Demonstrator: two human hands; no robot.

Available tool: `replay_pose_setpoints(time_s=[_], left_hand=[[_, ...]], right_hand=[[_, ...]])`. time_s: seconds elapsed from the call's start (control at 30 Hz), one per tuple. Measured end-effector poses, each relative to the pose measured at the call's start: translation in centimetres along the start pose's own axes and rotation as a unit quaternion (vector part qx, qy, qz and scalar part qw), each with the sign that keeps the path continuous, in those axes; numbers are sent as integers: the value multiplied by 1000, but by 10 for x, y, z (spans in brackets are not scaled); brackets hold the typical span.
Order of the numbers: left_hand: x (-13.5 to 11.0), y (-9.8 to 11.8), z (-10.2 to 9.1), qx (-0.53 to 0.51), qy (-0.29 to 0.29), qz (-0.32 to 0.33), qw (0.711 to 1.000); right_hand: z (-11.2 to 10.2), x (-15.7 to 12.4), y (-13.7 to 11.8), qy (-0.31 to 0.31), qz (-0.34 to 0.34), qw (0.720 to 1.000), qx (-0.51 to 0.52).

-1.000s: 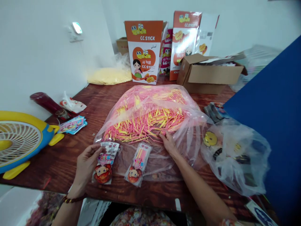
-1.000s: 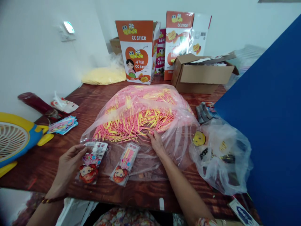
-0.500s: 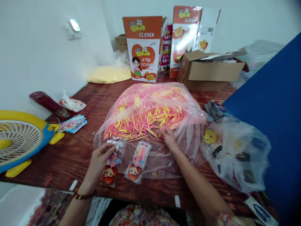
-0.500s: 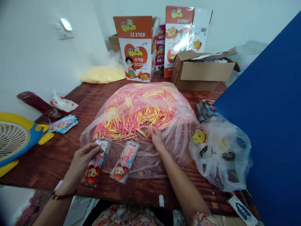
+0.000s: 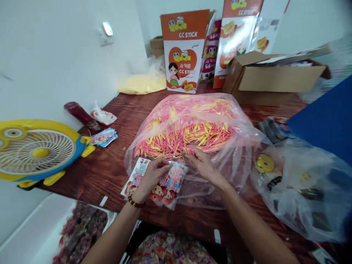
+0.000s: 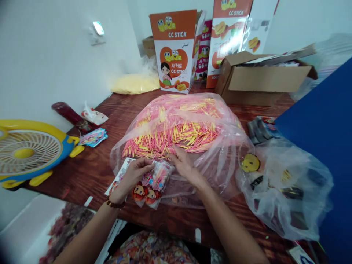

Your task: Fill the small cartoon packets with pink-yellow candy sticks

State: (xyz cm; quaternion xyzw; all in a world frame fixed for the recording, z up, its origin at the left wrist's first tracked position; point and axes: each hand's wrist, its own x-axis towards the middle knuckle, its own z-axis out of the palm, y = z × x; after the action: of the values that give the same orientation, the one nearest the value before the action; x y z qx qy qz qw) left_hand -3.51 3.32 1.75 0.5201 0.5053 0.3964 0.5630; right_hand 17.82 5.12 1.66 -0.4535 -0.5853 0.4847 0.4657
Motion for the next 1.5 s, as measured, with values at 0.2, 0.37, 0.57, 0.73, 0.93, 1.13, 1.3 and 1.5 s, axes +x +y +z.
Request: replay_pose_setpoints(time_s=[0.2,0.37,0.57,0.73,0.93,1.13,1.3,1.5], left_hand=[[-4,2,-2,36,-26,-10,999],[-6,1,-5,75,-53,-7,996],[-12,5,-6,108,-63,43,991],[-16,5,-3,132,-64,81,986],[-17,7,3,112,-51,72,990],[-15,4,5,55,-46,56,996],[-8,-5,6,41,-43,83,995],[-3,1,8,-7,-43,87,995]], right_hand=[[14,2,-5,-121,-140,947,-263],[19,3,-5,-134,-118,938,-297],[18,1,-15,-31,-39,996,-71],[30,2,-29,109,-4,967,232],[53,0,-40,117,-35,930,347],[60,-8,-27,116,-9,957,264],[49,-14,-31,31,-20,991,127],[37,-5,-47,5,2,998,70]])
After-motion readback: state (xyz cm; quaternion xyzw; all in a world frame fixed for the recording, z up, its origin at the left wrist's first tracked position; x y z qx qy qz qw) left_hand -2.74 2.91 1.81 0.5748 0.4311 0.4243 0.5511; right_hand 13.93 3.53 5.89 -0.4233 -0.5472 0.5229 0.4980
